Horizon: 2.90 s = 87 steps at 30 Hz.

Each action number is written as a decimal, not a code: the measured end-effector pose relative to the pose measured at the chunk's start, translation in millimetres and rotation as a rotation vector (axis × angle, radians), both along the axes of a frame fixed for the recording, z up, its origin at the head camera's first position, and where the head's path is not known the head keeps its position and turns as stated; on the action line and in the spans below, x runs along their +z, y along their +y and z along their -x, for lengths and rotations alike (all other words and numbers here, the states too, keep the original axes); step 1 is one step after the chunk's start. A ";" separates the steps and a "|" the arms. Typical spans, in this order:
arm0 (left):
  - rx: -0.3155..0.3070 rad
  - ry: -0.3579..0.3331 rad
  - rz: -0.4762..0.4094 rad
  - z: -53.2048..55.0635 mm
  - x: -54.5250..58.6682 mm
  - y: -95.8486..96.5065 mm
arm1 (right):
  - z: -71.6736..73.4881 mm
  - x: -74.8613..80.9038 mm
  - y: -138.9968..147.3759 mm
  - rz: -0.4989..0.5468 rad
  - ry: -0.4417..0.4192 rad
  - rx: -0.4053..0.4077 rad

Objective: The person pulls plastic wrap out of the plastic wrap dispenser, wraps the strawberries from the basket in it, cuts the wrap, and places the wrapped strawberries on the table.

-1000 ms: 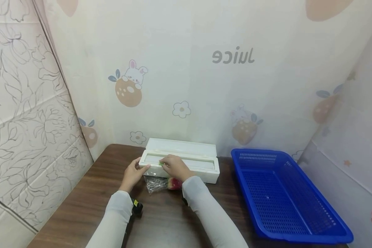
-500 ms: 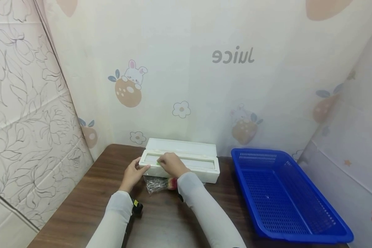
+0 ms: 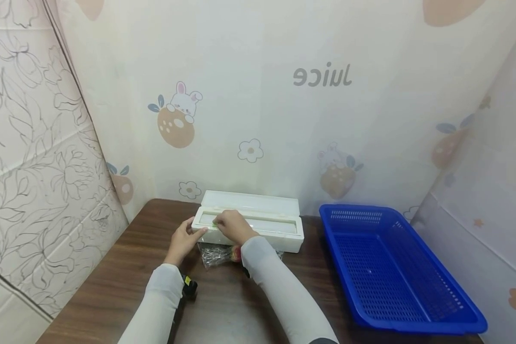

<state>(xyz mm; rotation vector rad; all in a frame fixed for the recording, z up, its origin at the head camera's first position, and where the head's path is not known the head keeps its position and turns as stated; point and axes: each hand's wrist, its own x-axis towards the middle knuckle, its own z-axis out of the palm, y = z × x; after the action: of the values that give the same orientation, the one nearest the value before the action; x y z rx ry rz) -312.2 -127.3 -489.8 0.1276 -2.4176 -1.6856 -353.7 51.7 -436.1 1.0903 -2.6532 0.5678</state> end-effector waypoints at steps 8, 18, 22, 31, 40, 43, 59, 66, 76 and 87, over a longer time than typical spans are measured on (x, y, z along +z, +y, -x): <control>-0.005 0.004 -0.008 3.2 -3.2 -2.6 | 4.3 -0.4 -6.1 -0.020 -0.023 -0.010; -0.003 0.006 -0.015 1.8 -1.4 -0.8 | 4.2 0.4 -18.8 0.004 -0.026 0.010; 0.007 -0.003 -0.016 0.6 -1.8 0.3 | 4.0 -0.4 -21.7 0.000 -0.037 0.009; -0.003 -0.014 -0.017 1.8 -3.4 0.2 | 8.4 -1.3 -29.3 -0.014 -0.018 0.023; 0.000 0.003 -0.015 3.1 -5.2 0.1 | 8.1 2.2 -36.7 -0.028 -0.058 0.006; -0.001 0.015 -0.016 2.8 -4.5 -0.3 | 8.7 2.1 -37.5 -0.025 -0.052 0.007; -0.006 -0.004 0.002 3.8 -5.5 -1.2 | 13.4 -1.7 -45.2 -0.022 -0.071 0.008; -0.006 -0.020 0.026 3.0 -6.3 -1.9 | 10.6 -0.8 -52.8 -0.028 -0.093 -0.013; -0.043 -0.010 -0.003 1.6 -3.5 0.0 | 9.7 4.3 -56.0 -0.057 -0.065 -0.015; -0.099 -0.065 -0.111 -0.7 -0.7 -5.2 | 5.2 8.5 -55.0 -0.065 -0.151 -0.010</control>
<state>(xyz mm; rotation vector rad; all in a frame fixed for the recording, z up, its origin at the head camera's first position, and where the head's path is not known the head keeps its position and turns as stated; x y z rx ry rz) -311.5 -132.5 -490.5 0.0808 -2.4134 -1.8873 -358.9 -3.3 -427.6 1.0922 -2.8230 0.5874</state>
